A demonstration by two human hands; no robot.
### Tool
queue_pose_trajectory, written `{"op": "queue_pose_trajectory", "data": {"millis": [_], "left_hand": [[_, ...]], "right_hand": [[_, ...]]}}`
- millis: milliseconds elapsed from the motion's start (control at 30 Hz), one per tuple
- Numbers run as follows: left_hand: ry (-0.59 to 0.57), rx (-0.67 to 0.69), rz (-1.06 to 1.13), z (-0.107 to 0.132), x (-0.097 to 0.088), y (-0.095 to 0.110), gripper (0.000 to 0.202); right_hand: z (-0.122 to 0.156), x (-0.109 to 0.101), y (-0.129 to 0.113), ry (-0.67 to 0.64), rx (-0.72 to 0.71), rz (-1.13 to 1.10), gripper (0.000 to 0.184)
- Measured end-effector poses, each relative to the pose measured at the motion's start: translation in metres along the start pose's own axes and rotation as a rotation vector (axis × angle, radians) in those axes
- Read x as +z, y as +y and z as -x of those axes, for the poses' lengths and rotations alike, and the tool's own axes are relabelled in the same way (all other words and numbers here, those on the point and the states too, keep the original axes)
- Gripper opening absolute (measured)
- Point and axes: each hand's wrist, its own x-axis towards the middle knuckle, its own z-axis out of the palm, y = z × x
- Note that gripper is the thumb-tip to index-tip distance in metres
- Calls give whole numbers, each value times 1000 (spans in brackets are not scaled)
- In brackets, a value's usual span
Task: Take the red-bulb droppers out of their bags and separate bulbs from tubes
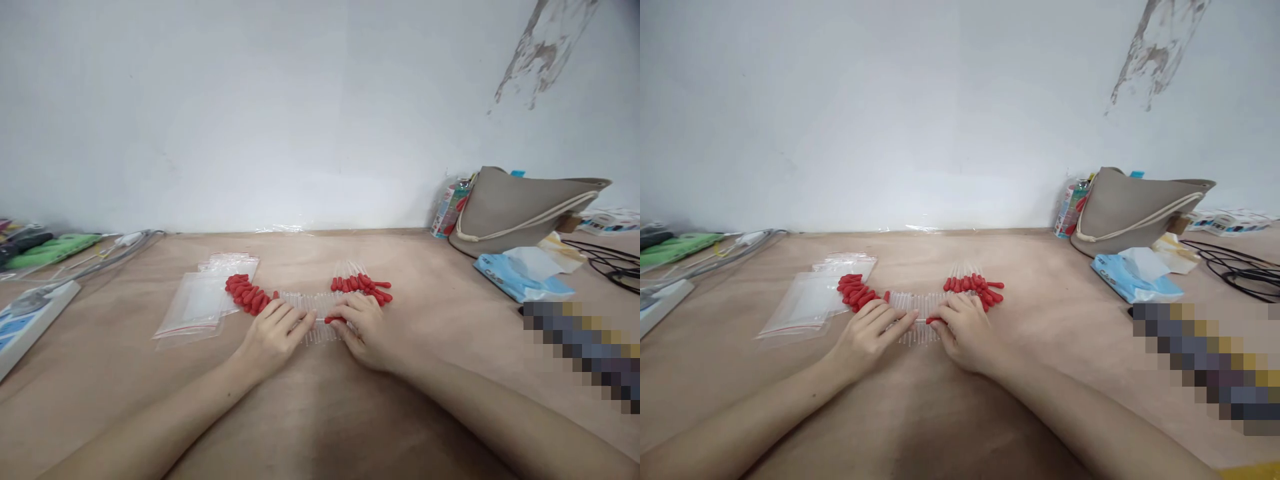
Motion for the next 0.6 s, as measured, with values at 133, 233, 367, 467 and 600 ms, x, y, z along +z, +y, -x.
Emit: {"op": "queue_pose_trajectory", "data": {"millis": [133, 233, 367, 467, 600], "left_hand": [[-41, 6, 38, -2, 1, 5, 15], [-91, -34, 63, -4, -3, 9, 18], [-91, -133, 144, -5, -6, 14, 22], [-127, -242, 234, -7, -9, 16, 27], [-239, -372, 406, -11, -16, 17, 30]], "right_hand": [[1, 0, -2, -29, -100, 101, 13], [2, 3, -1, 31, -234, 182, 17], [5, 4, 4, 113, -373, 263, 14], [5, -1, 6, 143, -465, 330, 13], [2, -11, 8, 165, -603, 408, 16]]}}
